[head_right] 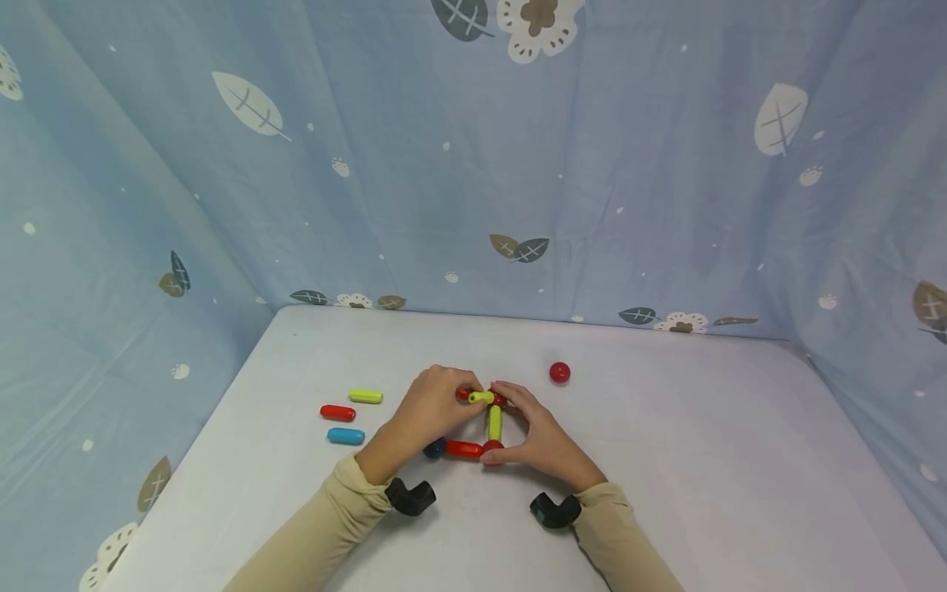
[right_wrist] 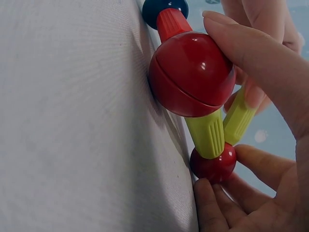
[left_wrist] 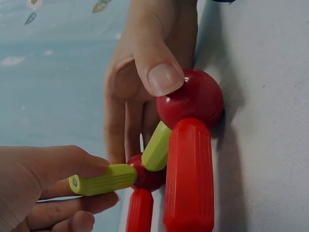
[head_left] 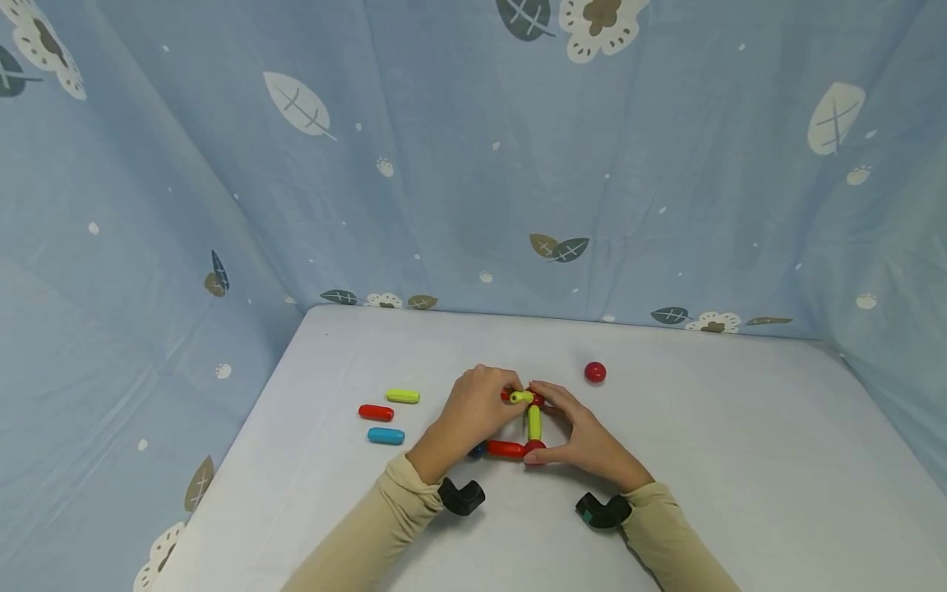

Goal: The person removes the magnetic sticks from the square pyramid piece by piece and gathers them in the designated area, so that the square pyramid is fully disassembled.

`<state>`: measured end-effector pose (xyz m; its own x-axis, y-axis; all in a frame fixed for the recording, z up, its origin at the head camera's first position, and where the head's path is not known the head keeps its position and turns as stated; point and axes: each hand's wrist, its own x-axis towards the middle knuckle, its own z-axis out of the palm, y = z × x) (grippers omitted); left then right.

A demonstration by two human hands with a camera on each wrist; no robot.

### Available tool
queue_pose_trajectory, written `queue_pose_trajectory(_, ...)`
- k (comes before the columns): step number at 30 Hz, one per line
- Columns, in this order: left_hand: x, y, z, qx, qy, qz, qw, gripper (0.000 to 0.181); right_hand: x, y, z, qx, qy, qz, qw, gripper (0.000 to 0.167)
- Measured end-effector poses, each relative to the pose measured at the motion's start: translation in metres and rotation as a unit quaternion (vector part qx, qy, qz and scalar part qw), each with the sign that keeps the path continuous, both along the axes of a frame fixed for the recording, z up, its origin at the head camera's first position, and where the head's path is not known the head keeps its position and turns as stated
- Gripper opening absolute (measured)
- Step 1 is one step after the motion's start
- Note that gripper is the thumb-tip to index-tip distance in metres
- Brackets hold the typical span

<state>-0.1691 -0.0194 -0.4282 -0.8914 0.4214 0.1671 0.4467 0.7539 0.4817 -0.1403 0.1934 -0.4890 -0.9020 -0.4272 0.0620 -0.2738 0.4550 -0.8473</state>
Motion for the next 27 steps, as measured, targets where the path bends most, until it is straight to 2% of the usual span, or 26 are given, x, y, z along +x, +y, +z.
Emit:
queue_pose_trajectory(4,-0.002,-0.002,0.001,0.013,-0.013,-0.006,0.9998,0.015,0.000,0.000,0.000,0.002,0.000,0.002,1.0000,0.099)
queue_pose_trajectory(12,-0.003,-0.005,0.006,0.085,-0.047,-0.032,0.9948,0.010,0.000,-0.001,0.000,0.004,0.002,-0.003,1.0000,0.099)
queue_pose_trajectory(20,-0.003,-0.006,0.010,0.100,-0.059,-0.042,0.9923,0.016,0.000,0.001,0.000,0.002,-0.001,-0.003,1.0000,0.098)
queue_pose_trajectory(27,-0.005,-0.009,0.012,0.146,-0.090,-0.061,0.9832,0.017,-0.001,0.001,0.000,-0.010,-0.003,-0.001,0.9999,0.097)
